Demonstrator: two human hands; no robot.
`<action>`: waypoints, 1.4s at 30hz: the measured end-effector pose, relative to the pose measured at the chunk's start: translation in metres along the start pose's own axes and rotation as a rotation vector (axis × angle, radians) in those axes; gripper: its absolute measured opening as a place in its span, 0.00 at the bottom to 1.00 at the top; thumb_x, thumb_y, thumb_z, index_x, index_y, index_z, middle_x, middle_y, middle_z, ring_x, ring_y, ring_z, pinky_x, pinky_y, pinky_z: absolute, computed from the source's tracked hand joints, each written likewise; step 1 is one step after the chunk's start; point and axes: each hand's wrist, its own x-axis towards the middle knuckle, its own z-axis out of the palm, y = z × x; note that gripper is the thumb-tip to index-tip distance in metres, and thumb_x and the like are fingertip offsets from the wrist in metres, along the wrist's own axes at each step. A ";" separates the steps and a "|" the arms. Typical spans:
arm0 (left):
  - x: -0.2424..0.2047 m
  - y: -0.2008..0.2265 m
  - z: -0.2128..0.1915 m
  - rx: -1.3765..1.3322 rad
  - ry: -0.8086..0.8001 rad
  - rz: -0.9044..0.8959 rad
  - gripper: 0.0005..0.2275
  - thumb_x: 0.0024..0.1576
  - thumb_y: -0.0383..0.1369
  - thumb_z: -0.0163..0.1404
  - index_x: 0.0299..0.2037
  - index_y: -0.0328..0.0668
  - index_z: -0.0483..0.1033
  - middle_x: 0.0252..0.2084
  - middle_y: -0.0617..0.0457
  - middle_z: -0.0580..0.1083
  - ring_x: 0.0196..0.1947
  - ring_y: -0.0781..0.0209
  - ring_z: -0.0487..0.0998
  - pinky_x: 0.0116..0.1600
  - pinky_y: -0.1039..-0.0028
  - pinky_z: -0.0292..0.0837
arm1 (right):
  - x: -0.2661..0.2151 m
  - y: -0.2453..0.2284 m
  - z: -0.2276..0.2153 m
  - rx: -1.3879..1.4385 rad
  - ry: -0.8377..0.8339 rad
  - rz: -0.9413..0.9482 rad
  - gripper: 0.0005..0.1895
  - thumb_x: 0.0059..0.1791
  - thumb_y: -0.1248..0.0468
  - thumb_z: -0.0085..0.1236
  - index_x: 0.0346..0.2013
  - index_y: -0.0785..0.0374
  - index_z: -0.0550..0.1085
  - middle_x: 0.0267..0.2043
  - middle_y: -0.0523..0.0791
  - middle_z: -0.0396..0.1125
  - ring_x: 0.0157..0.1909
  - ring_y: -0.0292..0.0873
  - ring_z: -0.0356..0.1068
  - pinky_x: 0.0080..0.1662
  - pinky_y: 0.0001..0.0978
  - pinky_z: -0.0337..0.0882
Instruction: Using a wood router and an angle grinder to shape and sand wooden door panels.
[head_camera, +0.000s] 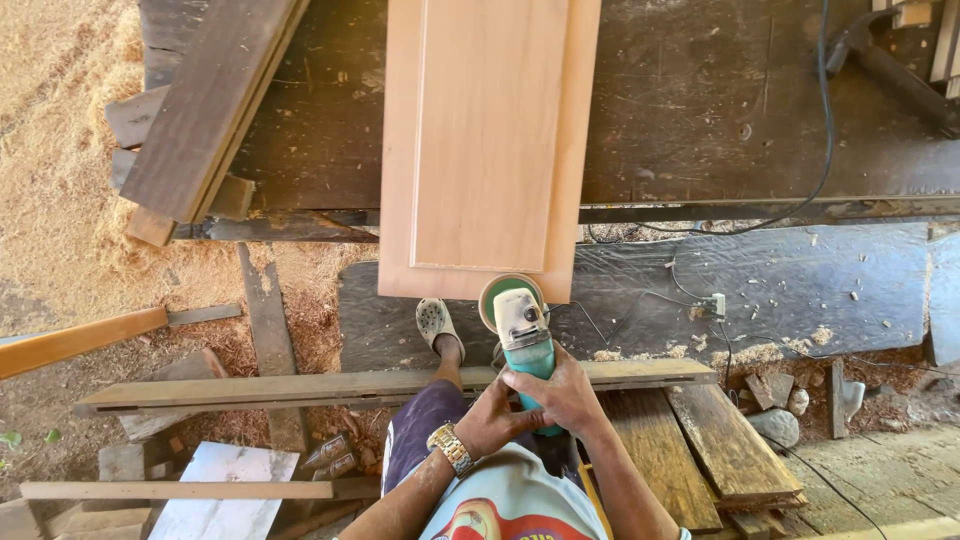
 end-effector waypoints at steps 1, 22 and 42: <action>0.003 0.001 0.006 0.002 -0.006 -0.002 0.32 0.55 0.31 0.62 0.68 0.41 0.57 0.58 0.50 0.72 0.57 0.63 0.74 0.58 0.68 0.77 | 0.000 0.005 -0.006 -0.012 0.017 0.020 0.29 0.37 0.52 0.69 0.46 0.66 0.77 0.41 0.48 0.77 0.42 0.42 0.77 0.47 0.37 0.77; 0.036 0.001 0.069 0.079 -0.045 -0.022 0.33 0.54 0.34 0.64 0.68 0.41 0.59 0.60 0.49 0.72 0.60 0.61 0.73 0.62 0.66 0.73 | -0.015 0.028 -0.071 0.140 0.070 0.112 0.28 0.37 0.56 0.68 0.46 0.69 0.75 0.39 0.50 0.76 0.39 0.42 0.76 0.42 0.37 0.78; 0.004 0.014 0.022 -0.024 0.085 -0.013 0.31 0.55 0.30 0.62 0.67 0.37 0.60 0.56 0.49 0.73 0.55 0.61 0.75 0.58 0.69 0.77 | 0.003 -0.022 -0.021 -0.070 -0.098 -0.023 0.26 0.38 0.54 0.67 0.46 0.64 0.77 0.39 0.46 0.77 0.41 0.40 0.76 0.46 0.36 0.76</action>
